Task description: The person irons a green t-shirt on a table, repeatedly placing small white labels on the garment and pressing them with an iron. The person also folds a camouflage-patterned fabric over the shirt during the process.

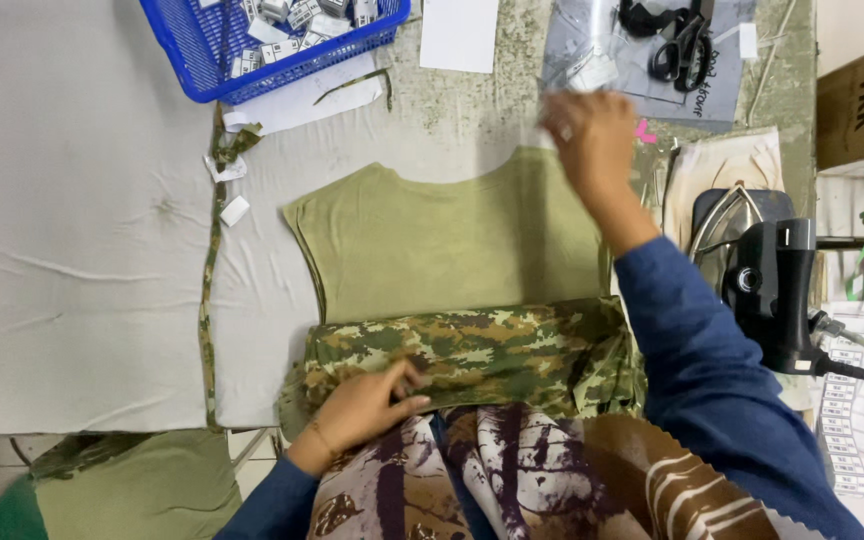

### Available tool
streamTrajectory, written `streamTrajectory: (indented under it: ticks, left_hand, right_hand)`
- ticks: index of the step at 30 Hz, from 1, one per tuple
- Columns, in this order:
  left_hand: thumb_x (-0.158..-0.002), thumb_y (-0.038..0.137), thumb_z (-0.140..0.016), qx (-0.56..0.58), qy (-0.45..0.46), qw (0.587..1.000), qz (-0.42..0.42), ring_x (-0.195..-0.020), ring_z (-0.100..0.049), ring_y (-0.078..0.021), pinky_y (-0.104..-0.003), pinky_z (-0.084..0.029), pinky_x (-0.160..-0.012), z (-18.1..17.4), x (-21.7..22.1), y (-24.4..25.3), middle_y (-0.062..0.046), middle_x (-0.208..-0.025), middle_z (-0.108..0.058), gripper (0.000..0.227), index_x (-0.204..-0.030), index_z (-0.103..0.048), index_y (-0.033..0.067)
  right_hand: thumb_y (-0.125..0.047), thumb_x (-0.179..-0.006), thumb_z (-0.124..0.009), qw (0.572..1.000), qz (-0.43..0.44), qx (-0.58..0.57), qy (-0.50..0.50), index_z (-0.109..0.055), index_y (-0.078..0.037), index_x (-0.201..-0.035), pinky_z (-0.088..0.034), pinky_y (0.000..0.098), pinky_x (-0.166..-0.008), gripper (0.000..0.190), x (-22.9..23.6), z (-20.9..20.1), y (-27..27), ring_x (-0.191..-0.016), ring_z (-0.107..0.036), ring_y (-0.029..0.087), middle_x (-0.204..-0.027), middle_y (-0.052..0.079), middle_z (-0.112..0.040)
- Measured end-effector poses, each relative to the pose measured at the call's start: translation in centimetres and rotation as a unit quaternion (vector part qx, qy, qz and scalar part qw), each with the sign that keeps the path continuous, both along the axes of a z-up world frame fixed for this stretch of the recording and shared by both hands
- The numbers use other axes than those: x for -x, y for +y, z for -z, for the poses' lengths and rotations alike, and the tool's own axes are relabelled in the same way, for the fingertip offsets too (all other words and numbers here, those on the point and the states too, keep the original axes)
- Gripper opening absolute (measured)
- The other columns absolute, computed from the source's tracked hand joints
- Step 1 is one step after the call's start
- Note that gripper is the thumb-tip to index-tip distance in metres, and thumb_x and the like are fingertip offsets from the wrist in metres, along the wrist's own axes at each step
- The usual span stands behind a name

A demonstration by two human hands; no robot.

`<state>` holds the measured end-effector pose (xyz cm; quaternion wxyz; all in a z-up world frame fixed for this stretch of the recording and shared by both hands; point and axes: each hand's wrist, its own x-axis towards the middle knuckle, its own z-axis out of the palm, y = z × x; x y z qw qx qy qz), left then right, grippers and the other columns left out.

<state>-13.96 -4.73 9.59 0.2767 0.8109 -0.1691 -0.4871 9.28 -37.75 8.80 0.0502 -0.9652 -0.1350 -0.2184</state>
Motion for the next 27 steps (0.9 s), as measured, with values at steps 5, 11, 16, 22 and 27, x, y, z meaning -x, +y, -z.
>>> streamTrajectory:
  ticks: [5,11,16,22,27]
  left_hand:
    - [-0.099,0.048,-0.044,-0.041,0.041,0.996,-0.066,-0.05,-0.054,-0.0083,-0.02,-0.045,-0.05,-4.3,-3.6,1.9,0.002,-0.065,-0.061,0.038,-0.099,-0.07,0.0204]
    - [-0.094,0.049,-0.058,-0.013,-0.157,0.958,-0.241,-0.131,-0.043,-0.0352,-0.054,-0.038,-0.096,-2.3,-8.1,-0.9,-0.012,-0.133,-0.054,0.05,-0.134,-0.055,0.0185]
    - [-0.09,0.051,-0.064,-0.072,-0.253,0.929,-0.259,-0.147,-0.006,-0.0482,-0.076,-0.007,-0.107,2.6,-11.6,-4.9,-0.026,-0.159,-0.015,0.085,-0.153,-0.026,0.0091]
    - [-0.079,0.054,-0.071,-0.117,-0.256,0.907,-0.314,-0.148,0.003,-0.0454,-0.079,0.002,-0.105,4.2,-13.8,-6.7,-0.024,-0.162,-0.003,0.108,-0.157,-0.011,0.0093]
    - [-0.073,0.061,-0.074,-0.134,-0.272,0.899,-0.315,-0.148,0.008,-0.0436,-0.081,0.0,-0.102,5.6,-14.0,-7.0,-0.022,-0.162,0.001,0.118,-0.157,-0.006,0.0126]
  right_hand:
    - [-0.025,-0.086,-0.072,0.954,-0.154,-0.079,0.244,-0.067,-0.018,-0.115,-0.043,0.0424,-0.096,0.03,9.2,4.7,5.6,-0.107,-0.062,0.024,-0.115,0.002,-0.068]
    - [-0.045,-0.09,-0.068,0.928,0.049,-0.153,0.335,-0.062,-0.017,-0.11,-0.043,0.0395,-0.086,0.035,11.0,7.2,4.2,-0.101,-0.058,0.023,-0.102,0.002,-0.058]
    - [-0.049,-0.085,-0.072,0.913,0.092,-0.16,0.365,-0.062,-0.015,-0.103,-0.04,0.0406,-0.084,0.04,9.9,7.1,4.5,-0.1,-0.057,0.027,-0.102,0.005,-0.057]
    - [-0.053,-0.086,-0.071,0.912,0.101,-0.176,0.356,-0.062,-0.013,-0.101,-0.038,0.0402,-0.082,0.043,9.4,7.3,4.6,-0.098,-0.056,0.027,-0.1,0.007,-0.056]
    - [-0.053,-0.085,-0.071,0.911,0.094,-0.191,0.352,-0.061,-0.013,-0.099,-0.037,0.0408,-0.084,0.043,9.4,7.0,4.7,-0.099,-0.054,0.03,-0.101,0.009,-0.055]
